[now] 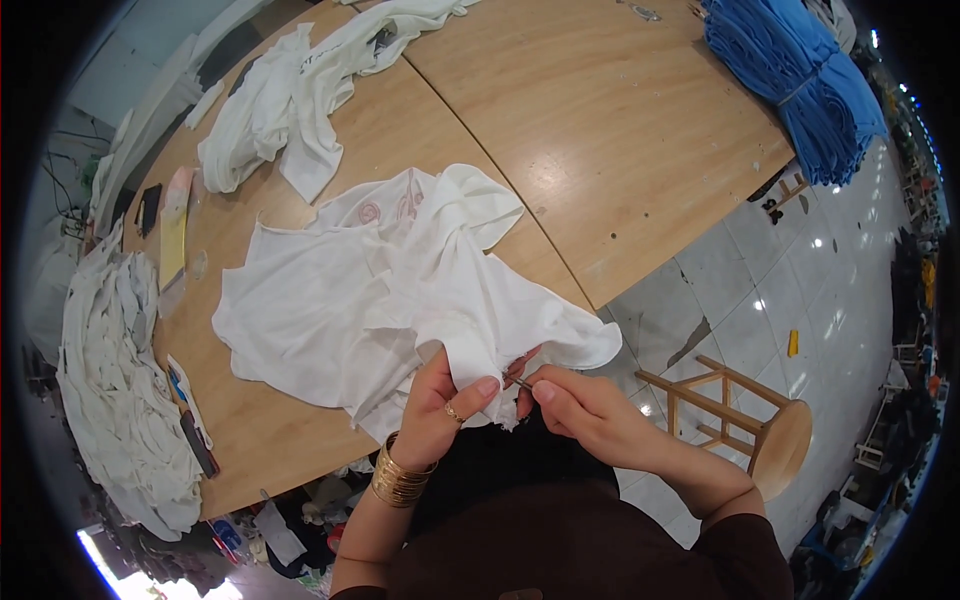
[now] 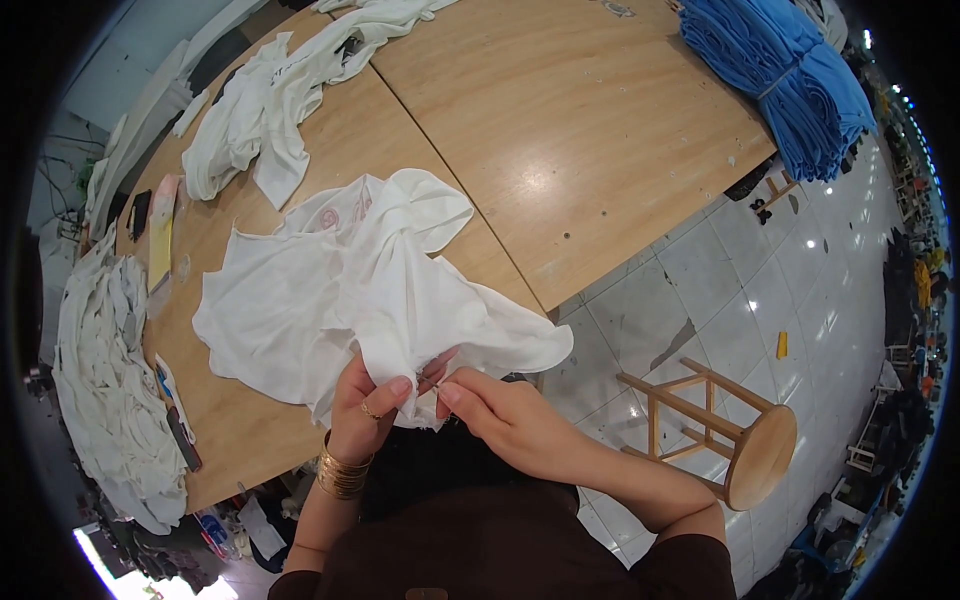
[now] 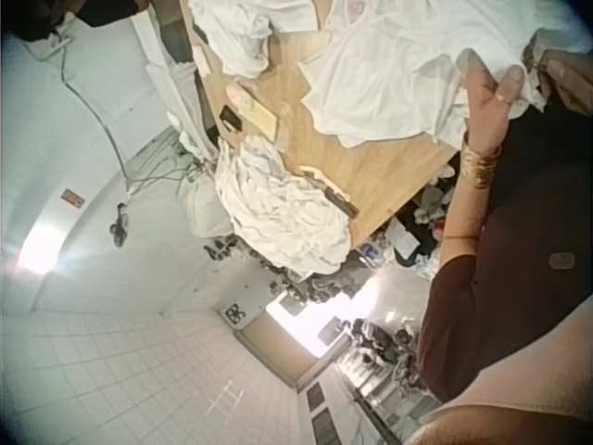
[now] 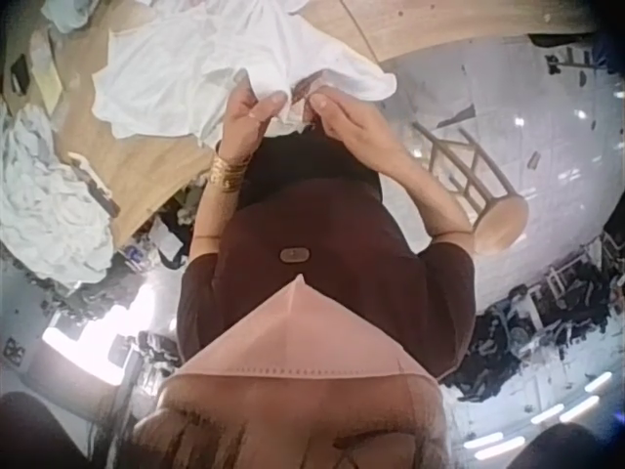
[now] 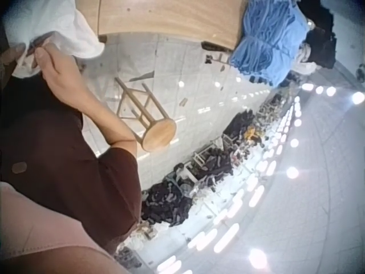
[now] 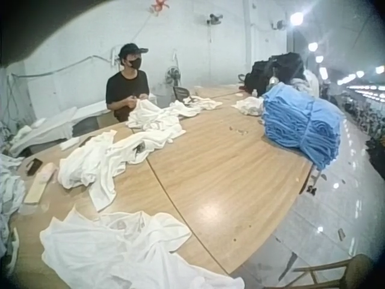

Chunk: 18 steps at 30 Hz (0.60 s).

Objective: Trimming excess threads from a white t-shirt using thread snips in a factory setting.

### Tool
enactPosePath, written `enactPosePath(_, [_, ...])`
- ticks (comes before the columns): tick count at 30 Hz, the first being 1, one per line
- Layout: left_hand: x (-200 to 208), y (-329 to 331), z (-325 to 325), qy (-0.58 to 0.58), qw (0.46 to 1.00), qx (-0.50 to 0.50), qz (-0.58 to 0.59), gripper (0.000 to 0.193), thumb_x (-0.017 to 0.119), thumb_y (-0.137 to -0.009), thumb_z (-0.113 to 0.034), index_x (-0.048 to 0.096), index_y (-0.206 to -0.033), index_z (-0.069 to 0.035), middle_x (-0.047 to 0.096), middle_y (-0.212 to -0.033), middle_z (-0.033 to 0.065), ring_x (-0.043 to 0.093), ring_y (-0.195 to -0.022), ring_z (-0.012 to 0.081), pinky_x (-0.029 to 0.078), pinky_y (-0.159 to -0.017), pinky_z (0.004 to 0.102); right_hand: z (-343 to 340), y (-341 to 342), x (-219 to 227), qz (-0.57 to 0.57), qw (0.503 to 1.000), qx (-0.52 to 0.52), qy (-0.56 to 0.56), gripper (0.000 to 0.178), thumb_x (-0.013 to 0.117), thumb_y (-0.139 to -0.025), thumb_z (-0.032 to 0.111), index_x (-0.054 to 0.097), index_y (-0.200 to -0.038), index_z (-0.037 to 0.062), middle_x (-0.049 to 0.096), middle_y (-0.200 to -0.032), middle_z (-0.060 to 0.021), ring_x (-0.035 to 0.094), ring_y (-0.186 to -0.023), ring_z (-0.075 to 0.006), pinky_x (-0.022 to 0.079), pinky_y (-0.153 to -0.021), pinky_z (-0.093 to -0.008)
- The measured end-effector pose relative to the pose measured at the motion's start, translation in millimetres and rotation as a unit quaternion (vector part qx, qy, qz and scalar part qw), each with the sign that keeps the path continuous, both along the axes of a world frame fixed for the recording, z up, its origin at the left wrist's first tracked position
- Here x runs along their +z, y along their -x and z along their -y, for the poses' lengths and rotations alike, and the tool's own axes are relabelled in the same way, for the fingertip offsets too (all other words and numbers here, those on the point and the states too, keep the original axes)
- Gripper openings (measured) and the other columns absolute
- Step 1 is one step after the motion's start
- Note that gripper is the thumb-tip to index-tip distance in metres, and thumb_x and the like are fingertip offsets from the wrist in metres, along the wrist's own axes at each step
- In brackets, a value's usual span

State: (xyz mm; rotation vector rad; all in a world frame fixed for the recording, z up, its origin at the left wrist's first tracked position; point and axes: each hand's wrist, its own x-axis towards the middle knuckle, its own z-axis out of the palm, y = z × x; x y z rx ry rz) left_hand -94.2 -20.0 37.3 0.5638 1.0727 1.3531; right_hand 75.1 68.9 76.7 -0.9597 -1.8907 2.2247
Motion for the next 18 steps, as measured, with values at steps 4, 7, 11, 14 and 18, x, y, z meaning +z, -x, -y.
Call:
enactPosePath(4, [1.3,0.7,-0.5,0.000,1.000,-0.006,-0.010,0.033,0.057,-0.082,-0.010,0.046,-0.112,-0.001,0.054,-0.101,0.0031,0.051,-0.092,0.0100,0.040,-0.081,0.0261,-1.2,1.2,-0.1,0.002,1.000,-0.001,-0.001,0.028,0.038,-0.094,0.026,0.052,-0.092,0.0015,0.052,-0.068,-0.0091,0.046,-0.062,-0.0151,0.040,-0.062,-0.0278])
enactPosePath(7, [2.1,1.3,1.0,0.002,1.000,-0.015,-0.010,0.032,0.057,-0.082,-0.010,0.046,-0.111,-0.002,0.054,-0.100,0.0023,0.051,-0.090,0.0095,0.041,-0.080,0.0257,-0.5,2.4,-1.1,0.001,1.000,-0.001,0.001,0.028,0.038,-0.094,0.026,0.052,-0.092,0.0015,0.052,-0.069,-0.0096,0.046,-0.062,-0.0153,0.040,-0.061,-0.0280])
enactPosePath(11, [5.0,1.5,2.2,0.008,0.999,-0.023,-0.034,0.032,0.057,-0.082,-0.010,0.046,-0.111,-0.002,0.054,-0.099,0.0023,0.050,-0.090,0.0091,0.041,-0.079,0.0253,0.0,3.1,-5.6,-0.026,1.000,-0.010,0.007,0.029,0.038,-0.093,0.025,0.053,-0.086,0.0019,0.041,-0.060,0.0006,0.036,-0.056,-0.0068,0.032,-0.053,-0.0217])
enactPosePath(14, [6.7,2.6,3.8,0.010,0.998,-0.036,-0.048,0.032,0.057,-0.082,-0.011,0.047,-0.111,-0.002,0.054,-0.099,0.0023,0.050,-0.090,0.0092,0.041,-0.079,0.0253,-1.2,3.1,-10.9,-0.016,0.999,-0.008,0.027,0.027,0.044,-0.092,0.026,0.053,-0.083,0.0020,0.045,-0.063,0.0000,0.039,-0.057,-0.0071,0.033,-0.053,-0.0223])
enactPosePath(18, [5.5,3.4,3.2,0.017,0.998,-0.042,-0.035,0.034,0.058,-0.080,-0.013,0.047,-0.110,-0.001,0.055,-0.098,0.0027,0.050,-0.090,0.0098,0.041,-0.079,0.0256,1.5,4.9,-9.3,-0.017,0.994,-0.029,0.107,0.028,0.045,-0.091,0.027,0.054,-0.077,0.0038,0.043,-0.061,0.0030,0.038,-0.056,-0.0043,0.031,-0.050,-0.0204])
